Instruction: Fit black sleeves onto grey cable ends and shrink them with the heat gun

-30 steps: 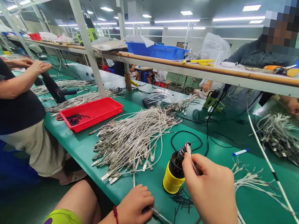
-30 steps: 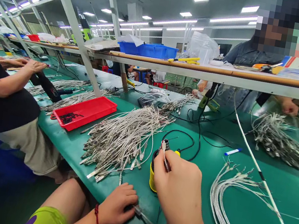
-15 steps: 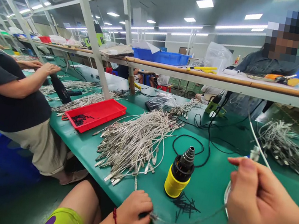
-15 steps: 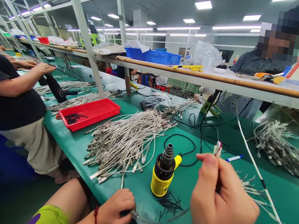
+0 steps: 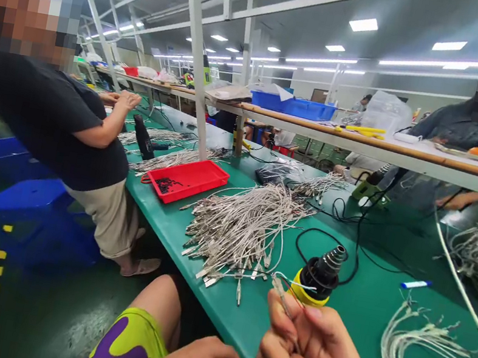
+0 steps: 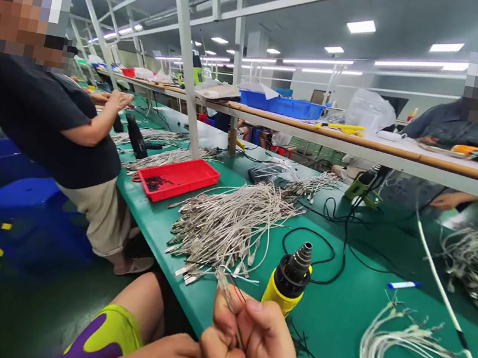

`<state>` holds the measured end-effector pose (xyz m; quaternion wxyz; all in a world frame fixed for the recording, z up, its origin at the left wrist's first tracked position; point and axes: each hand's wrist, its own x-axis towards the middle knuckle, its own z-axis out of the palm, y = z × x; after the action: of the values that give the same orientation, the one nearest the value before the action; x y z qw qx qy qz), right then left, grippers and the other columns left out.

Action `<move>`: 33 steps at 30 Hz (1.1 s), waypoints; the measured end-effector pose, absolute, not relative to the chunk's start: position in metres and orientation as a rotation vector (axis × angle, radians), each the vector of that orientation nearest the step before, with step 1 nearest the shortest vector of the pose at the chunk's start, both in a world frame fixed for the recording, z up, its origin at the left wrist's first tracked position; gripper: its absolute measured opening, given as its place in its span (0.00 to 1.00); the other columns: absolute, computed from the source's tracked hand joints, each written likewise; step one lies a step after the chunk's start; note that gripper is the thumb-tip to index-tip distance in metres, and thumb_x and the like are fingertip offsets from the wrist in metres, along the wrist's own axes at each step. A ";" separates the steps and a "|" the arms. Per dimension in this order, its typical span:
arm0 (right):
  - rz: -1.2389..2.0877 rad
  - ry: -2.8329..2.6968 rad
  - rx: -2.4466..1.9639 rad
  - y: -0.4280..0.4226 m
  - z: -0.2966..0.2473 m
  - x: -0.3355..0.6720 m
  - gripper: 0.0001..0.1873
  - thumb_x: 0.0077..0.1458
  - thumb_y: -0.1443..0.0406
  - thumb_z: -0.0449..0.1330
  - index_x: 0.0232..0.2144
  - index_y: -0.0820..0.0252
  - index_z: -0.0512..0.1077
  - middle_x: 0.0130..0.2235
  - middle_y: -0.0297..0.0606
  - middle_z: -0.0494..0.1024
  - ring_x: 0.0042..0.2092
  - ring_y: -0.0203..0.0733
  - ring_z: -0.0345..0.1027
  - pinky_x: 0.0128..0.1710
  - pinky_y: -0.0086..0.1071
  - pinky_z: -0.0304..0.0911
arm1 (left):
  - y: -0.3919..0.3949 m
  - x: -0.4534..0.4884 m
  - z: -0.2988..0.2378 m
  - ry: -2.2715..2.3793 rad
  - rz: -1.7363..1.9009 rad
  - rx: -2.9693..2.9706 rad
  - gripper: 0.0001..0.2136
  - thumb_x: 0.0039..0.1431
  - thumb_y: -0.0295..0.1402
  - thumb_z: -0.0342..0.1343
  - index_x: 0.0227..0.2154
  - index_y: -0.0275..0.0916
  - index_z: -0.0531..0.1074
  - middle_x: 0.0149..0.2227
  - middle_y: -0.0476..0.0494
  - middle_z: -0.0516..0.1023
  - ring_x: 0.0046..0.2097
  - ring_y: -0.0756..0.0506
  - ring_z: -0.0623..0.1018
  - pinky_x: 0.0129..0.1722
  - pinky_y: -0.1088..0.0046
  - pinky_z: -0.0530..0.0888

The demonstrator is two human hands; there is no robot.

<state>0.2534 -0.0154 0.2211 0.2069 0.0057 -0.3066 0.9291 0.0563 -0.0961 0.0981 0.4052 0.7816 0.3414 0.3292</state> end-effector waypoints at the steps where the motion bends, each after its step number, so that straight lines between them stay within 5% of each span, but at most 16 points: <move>1: 2.616 -0.836 0.033 -0.017 0.218 0.251 0.20 0.63 0.47 0.48 0.30 0.55 0.58 0.18 0.23 0.53 0.17 0.29 0.38 0.16 0.20 0.43 | -0.097 0.055 0.112 0.893 0.942 1.913 0.20 0.66 0.51 0.54 0.54 0.46 0.76 0.48 0.38 0.80 0.51 0.37 0.78 0.55 0.63 0.71; 7: 2.779 -0.732 0.114 -0.030 0.203 0.234 0.22 0.67 0.50 0.54 0.26 0.54 0.55 0.14 0.21 0.53 0.15 0.28 0.38 0.14 0.19 0.44 | -0.081 0.066 0.183 0.805 1.546 1.445 0.15 0.70 0.42 0.54 0.51 0.42 0.78 0.48 0.38 0.75 0.50 0.39 0.74 0.54 0.62 0.70; 16: 2.708 -0.683 0.285 -0.032 0.192 0.227 0.25 0.71 0.52 0.48 0.22 0.54 0.55 0.12 0.22 0.52 0.13 0.28 0.40 0.15 0.20 0.47 | -0.063 0.089 0.204 0.544 1.615 1.107 0.08 0.59 0.39 0.68 0.40 0.47 0.85 0.41 0.43 0.71 0.42 0.45 0.71 0.44 0.69 0.68; 33: 2.700 -0.662 0.273 -0.035 0.194 0.226 0.25 0.71 0.53 0.48 0.22 0.55 0.55 0.12 0.22 0.53 0.13 0.29 0.40 0.15 0.21 0.48 | -0.069 0.092 0.214 0.582 1.707 0.975 0.05 0.55 0.36 0.71 0.34 0.43 0.84 0.37 0.45 0.68 0.42 0.45 0.70 0.42 0.71 0.69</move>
<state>0.2263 -0.0345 0.1935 0.1732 0.0962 -0.2335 0.9520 0.0917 -0.0689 0.2144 0.5189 0.4064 0.2428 0.7118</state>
